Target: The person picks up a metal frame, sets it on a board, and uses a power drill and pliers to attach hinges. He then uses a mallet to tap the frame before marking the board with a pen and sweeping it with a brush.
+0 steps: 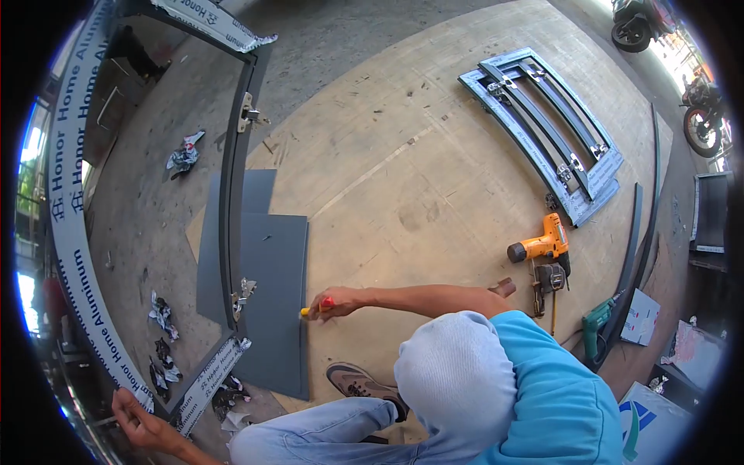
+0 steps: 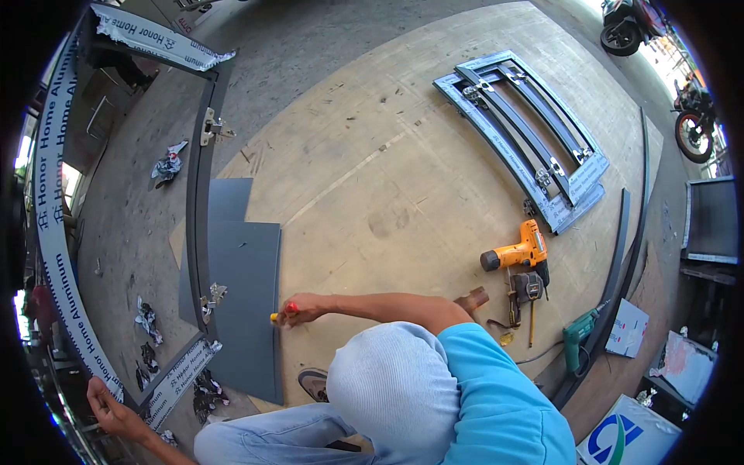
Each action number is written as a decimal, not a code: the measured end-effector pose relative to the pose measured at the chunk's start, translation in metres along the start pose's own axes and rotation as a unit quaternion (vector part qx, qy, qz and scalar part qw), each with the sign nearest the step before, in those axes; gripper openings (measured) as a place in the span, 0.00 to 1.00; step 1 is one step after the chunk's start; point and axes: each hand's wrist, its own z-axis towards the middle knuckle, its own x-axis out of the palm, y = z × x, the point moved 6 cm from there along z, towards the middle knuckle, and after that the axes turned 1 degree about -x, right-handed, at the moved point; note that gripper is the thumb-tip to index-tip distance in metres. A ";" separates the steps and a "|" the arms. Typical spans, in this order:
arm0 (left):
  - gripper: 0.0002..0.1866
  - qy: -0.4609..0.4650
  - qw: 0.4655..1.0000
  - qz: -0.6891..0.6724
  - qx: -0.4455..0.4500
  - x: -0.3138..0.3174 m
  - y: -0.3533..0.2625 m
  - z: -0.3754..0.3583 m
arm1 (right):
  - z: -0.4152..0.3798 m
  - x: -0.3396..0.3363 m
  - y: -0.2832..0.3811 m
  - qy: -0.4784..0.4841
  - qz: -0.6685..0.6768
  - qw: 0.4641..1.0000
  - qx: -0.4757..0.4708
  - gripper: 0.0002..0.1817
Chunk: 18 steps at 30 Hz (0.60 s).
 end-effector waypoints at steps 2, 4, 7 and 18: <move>0.19 -0.005 1.000 0.009 0.009 -0.004 -0.009 -0.003 | 0.010 -0.039 -0.021 0.004 0.048 0.996 0.081 0.12; 0.20 0.037 0.998 0.049 -0.020 -0.004 -0.008 -0.009 | -0.003 -0.215 -0.178 -0.310 -0.006 0.944 0.112 0.13; 0.19 0.056 0.998 0.007 0.000 0.000 -0.004 -0.014 | -0.183 -0.423 -0.041 -0.642 -0.389 0.548 0.370 0.12; 0.22 0.056 0.993 -0.025 0.098 0.039 -0.110 -0.011 | -0.300 -0.184 0.057 -0.045 -0.289 0.933 0.207 0.12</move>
